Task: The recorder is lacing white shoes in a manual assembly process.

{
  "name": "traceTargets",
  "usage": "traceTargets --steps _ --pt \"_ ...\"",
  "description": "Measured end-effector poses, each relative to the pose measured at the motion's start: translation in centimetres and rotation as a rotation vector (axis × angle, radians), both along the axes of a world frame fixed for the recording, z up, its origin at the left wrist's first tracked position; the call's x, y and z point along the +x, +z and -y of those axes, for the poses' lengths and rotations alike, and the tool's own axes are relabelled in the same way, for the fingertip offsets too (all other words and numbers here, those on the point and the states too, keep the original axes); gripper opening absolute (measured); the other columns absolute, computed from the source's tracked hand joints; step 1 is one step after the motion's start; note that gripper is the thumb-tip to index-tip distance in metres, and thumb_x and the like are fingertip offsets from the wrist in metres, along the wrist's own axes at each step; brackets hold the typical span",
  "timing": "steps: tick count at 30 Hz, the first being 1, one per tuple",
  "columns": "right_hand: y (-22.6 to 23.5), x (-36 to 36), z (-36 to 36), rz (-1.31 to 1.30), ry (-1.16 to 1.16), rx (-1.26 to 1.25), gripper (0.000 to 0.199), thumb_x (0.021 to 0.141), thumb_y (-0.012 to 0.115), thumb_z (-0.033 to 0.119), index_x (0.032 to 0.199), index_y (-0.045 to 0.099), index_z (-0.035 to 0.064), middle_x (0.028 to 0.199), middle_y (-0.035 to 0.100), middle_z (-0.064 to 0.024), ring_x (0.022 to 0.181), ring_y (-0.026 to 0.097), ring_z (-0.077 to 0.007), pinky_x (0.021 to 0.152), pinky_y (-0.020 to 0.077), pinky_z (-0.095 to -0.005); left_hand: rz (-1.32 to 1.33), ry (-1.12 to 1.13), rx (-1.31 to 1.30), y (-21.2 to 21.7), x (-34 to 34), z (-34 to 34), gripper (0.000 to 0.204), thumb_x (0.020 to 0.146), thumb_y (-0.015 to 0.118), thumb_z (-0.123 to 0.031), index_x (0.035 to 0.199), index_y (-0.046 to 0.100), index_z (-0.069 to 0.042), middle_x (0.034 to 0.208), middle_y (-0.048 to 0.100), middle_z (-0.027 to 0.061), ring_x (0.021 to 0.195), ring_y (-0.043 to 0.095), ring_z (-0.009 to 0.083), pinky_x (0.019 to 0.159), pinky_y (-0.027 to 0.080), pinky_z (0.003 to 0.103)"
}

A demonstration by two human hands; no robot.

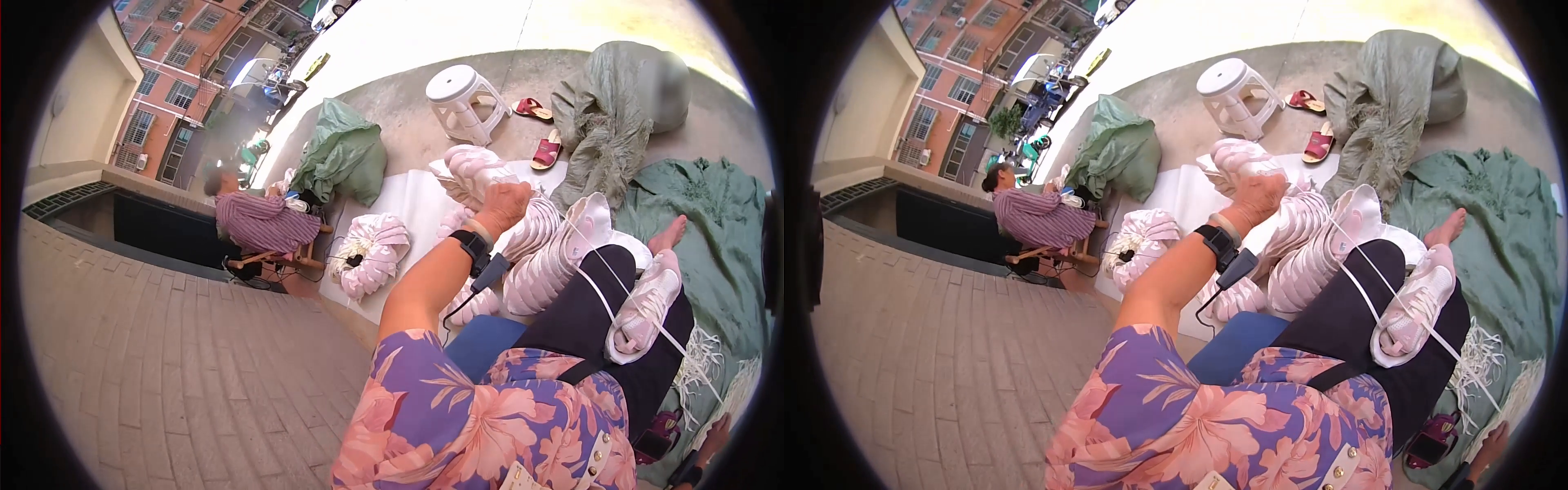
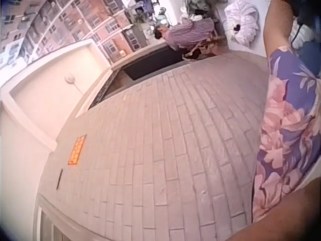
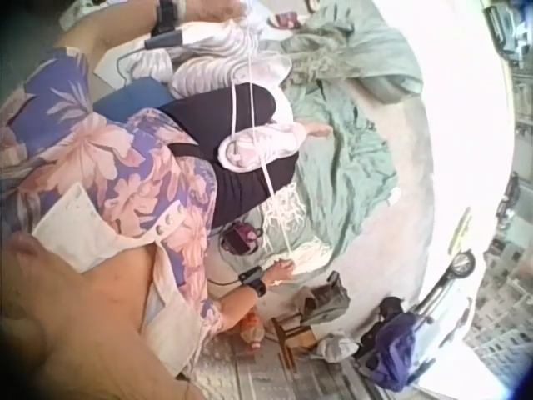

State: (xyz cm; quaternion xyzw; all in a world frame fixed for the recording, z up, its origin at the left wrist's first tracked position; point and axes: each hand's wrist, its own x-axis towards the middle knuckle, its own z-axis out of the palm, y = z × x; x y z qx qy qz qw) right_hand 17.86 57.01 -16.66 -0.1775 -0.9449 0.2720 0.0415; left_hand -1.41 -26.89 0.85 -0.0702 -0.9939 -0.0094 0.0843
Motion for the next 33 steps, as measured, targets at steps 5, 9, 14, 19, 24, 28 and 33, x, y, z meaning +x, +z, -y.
traceTargets --steps 5,9,14,19,24,28,33 --pt "3.4 -1.5 21.0 0.253 -0.182 -1.11 0.017 0.089 0.052 0.028 0.086 0.052 0.0113 0.063 0.051 0.0007 0.049 0.046 -0.0046 0.036 0.0315 -0.0196 0.7 0.188 0.866 -4.8 2.7 -11.3 0.028 0.083 0.047 -0.02 0.069 0.056 0.002 0.061 0.059 0.0194 0.045 0.057 0.0275 0.043 0.046 0.038" --pt "11.4 -3.7 32.4 0.318 -0.079 -1.215 0.016 0.086 0.057 0.024 0.083 0.056 0.0085 0.062 0.045 0.0057 0.047 0.039 -0.002 0.036 0.0269 -0.0159 1.193 0.125 1.209 -4.4 4.9 -19.6 0.017 0.081 0.047 -0.016 0.073 0.054 -0.003 0.054 0.055 0.008 0.033 0.045 0.0137 0.03 0.03 0.025" --pt "12.7 -7.7 38.3 0.419 -0.123 -1.405 0.014 0.085 0.058 0.02 0.082 0.057 0.0074 0.06 0.045 0.0059 0.046 0.039 -0.0019 0.038 0.0286 -0.0163 1.26 0.201 1.265 -4.3 4.4 -21.9 0.021 0.087 0.049 -0.021 0.075 0.053 -0.004 0.056 0.057 0.0055 0.034 0.047 0.0093 0.03 0.033 0.021" --pt "10.1 -8.2 38.8 0.3 -0.161 -1.398 0.01 0.085 0.057 0.013 0.077 0.054 0.0075 0.067 0.058 -0.0004 0.05 0.051 -0.0042 0.039 0.0371 -0.0175 1.176 0.08 1.256 -3.3 4.6 -24.4 0.021 0.089 0.05 -0.021 0.075 0.054 -0.005 0.056 0.054 0.0034 0.035 0.045 0.0073 0.033 0.034 0.018" --pt "10.0 -9.1 39.4 0.147 -0.166 -1.404 0.006 0.083 0.057 0.008 0.078 0.054 0.0062 0.07 0.06 -0.0018 0.055 0.054 -0.0054 0.044 0.0386 -0.0167 0.965 -0.357 1.049 -4.7 5.5 -26.4 0.023 0.087 0.054 -0.02 0.072 0.057 -0.003 0.061 0.053 0.0011 0.044 0.045 0.0071 0.04 0.037 0.02" --pt "9.0 -9.3 39.1 0.046 -0.104 -1.359 0.004 0.083 0.057 0.008 0.081 0.056 0.0049 0.069 0.06 -0.0017 0.056 0.054 -0.0053 0.044 0.039 -0.0168 0.711 -0.575 0.865 -4.8 5.3 -27.0 0.015 0.08 0.058 -0.01 0.072 0.056 0.002 0.07 0.054 0.0029 0.064 0.05 0.0101 0.058 0.042 0.025" --pt "9.2 -9.1 39.4 0.027 -0.066 -1.35 0.005 0.082 0.058 0.009 0.082 0.057 0.0041 0.068 0.058 -0.0005 0.057 0.053 -0.0044 0.045 0.0392 -0.0164 0.75 -0.565 0.967 -4.9 5.2 -26.5 0.014 0.079 0.056 -0.007 0.071 0.055 0.004 0.085 0.059 0.0067 0.068 0.052 0.0109 0.063 0.043 0.024"
